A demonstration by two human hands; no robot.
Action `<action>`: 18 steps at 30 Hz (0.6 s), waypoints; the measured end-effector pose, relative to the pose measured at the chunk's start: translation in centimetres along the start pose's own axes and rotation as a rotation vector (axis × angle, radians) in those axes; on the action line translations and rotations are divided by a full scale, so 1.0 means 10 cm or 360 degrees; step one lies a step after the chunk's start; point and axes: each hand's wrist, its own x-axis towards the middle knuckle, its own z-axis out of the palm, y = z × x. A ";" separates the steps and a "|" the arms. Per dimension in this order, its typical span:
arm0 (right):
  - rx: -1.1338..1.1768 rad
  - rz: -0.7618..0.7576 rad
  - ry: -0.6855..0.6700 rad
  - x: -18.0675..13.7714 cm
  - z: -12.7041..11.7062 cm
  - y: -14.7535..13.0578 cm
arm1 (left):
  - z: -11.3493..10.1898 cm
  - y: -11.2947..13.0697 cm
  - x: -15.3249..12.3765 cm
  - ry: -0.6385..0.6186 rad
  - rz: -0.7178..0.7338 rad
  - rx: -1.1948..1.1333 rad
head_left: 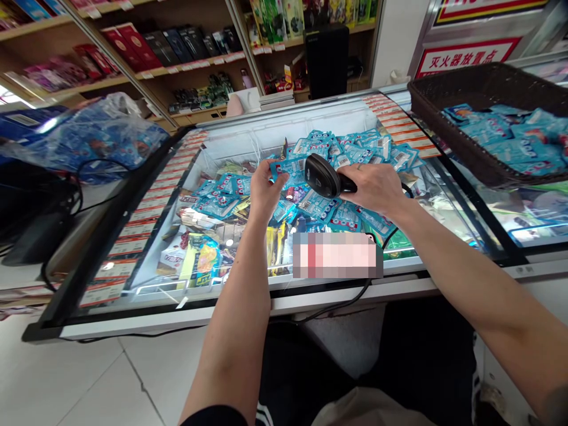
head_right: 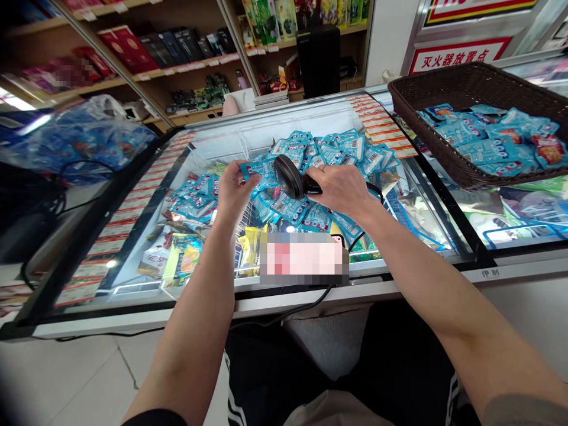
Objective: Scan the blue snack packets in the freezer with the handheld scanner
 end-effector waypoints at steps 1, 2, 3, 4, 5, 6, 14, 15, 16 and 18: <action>0.0004 -0.0003 0.0012 0.00 0.00 0.00 | -0.01 -0.01 0.00 0.0022 0.0002 -0.0002; 0.0007 -0.0002 0.0019 0.00 0.01 0.00 | -0.02 -0.02 0.01 0.0059 0.0005 0.0000; 0.0008 0.0003 0.0019 -0.01 0.01 0.01 | -0.03 -0.04 0.01 0.0116 0.0006 0.0012; 0.0010 0.0011 0.0014 -0.01 0.01 0.01 | -0.06 -0.06 0.02 0.0188 0.0008 0.0038; 0.0014 0.0020 0.0007 -0.01 0.01 0.01 | -0.09 -0.09 0.03 0.0268 0.0011 0.0078; 0.0021 0.0029 0.0001 -0.01 0.02 0.02 | -0.12 -0.12 0.04 0.0350 0.0011 0.0128; 0.0042 0.0069 0.0007 0.00 0.03 0.05 | -0.39 -0.29 0.03 0.0696 -0.0422 0.0525; 0.0041 0.0073 0.0002 0.00 0.03 0.05 | -0.39 -0.29 0.02 0.0685 -0.0476 0.0544; 0.0042 0.0077 -0.0003 0.00 0.02 0.05 | -0.39 -0.30 0.01 0.0689 -0.0514 0.0559; 0.0044 0.0082 -0.0010 0.00 0.02 0.05 | -0.37 -0.30 -0.01 0.0760 -0.0534 0.0621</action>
